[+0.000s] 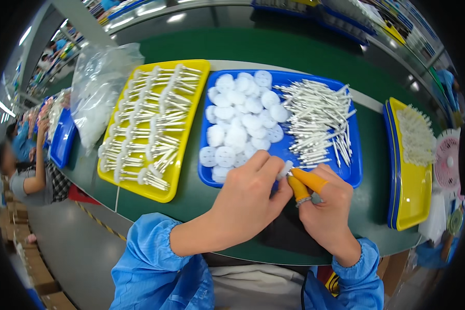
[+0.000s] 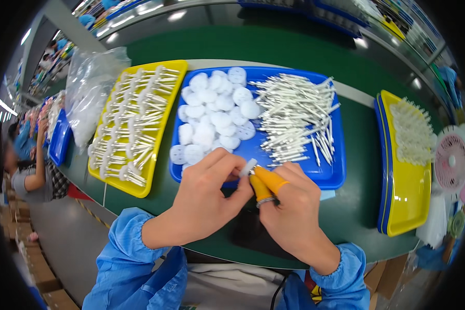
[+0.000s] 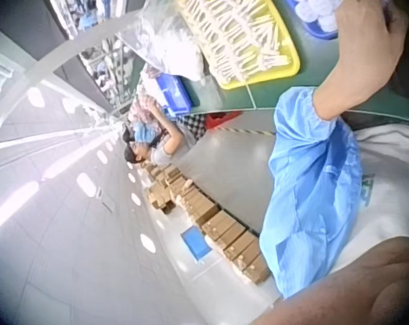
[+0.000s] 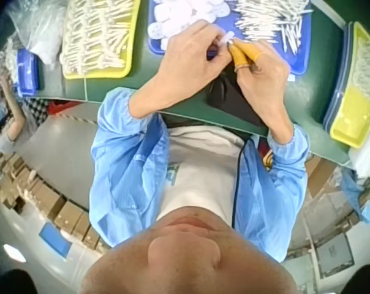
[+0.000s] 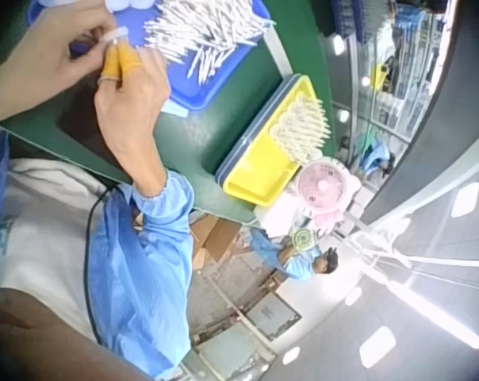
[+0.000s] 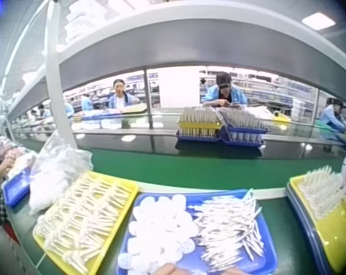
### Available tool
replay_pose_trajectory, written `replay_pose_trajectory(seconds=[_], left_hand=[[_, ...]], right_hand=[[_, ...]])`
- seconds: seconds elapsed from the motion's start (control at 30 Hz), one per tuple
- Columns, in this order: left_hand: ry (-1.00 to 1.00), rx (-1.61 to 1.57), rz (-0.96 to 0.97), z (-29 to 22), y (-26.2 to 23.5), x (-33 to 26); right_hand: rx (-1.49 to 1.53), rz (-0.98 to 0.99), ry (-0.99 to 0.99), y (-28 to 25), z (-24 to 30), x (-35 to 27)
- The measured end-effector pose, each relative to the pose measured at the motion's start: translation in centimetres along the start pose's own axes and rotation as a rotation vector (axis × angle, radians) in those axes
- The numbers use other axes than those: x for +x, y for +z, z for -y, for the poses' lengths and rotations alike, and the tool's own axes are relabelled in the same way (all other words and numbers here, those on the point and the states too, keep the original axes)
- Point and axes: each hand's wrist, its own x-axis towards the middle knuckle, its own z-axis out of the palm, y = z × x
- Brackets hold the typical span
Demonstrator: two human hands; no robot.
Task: The person assembles small white plastic components by inserting thin white sticks into circular white bases. The person repeatedly picks up a base and a stick, aligns them, and presses them together, placing the finished units into a yellow tray.
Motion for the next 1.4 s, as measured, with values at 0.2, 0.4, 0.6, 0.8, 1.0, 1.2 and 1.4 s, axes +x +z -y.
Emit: replay_pose_trajectory(seconds=[0.2, 0.4, 0.6, 0.8, 1.0, 1.2, 1.4], left_hand=[[-0.096, 0.155, -0.291, 2.4, -4.1, -0.5], [-0.253, 0.472, -0.55, 6.5, -11.1, -3.8], [-0.353, 0.526, -0.531, 7.6, -11.4, -4.8], [-0.307, 0.489, -0.506, 5.6, -10.1, -4.8], [0.06, 0.4, -0.154, 3.0, -6.0, -1.1], [0.28, 0.523, 0.128, 2.0, -4.4, 2.4], [0.361, 0.681, 0.192, 2.3, -4.1, 2.5]], right_hand=[[-0.114, -0.109, -0.095, -1.1, -0.8, 0.6], [-0.137, -0.082, -0.062, -1.6, -1.3, 0.5], [-0.187, -0.08, -0.035, -2.6, -2.4, 0.7], [-0.325, 0.155, 0.019, -6.2, -4.4, 1.7], [-0.327, 0.32, -0.066, -4.9, -4.5, 2.6], [-0.371, 0.402, -0.111, -4.0, -5.1, 3.2], [-0.225, 0.363, 0.034, -5.4, -3.6, 2.8]])
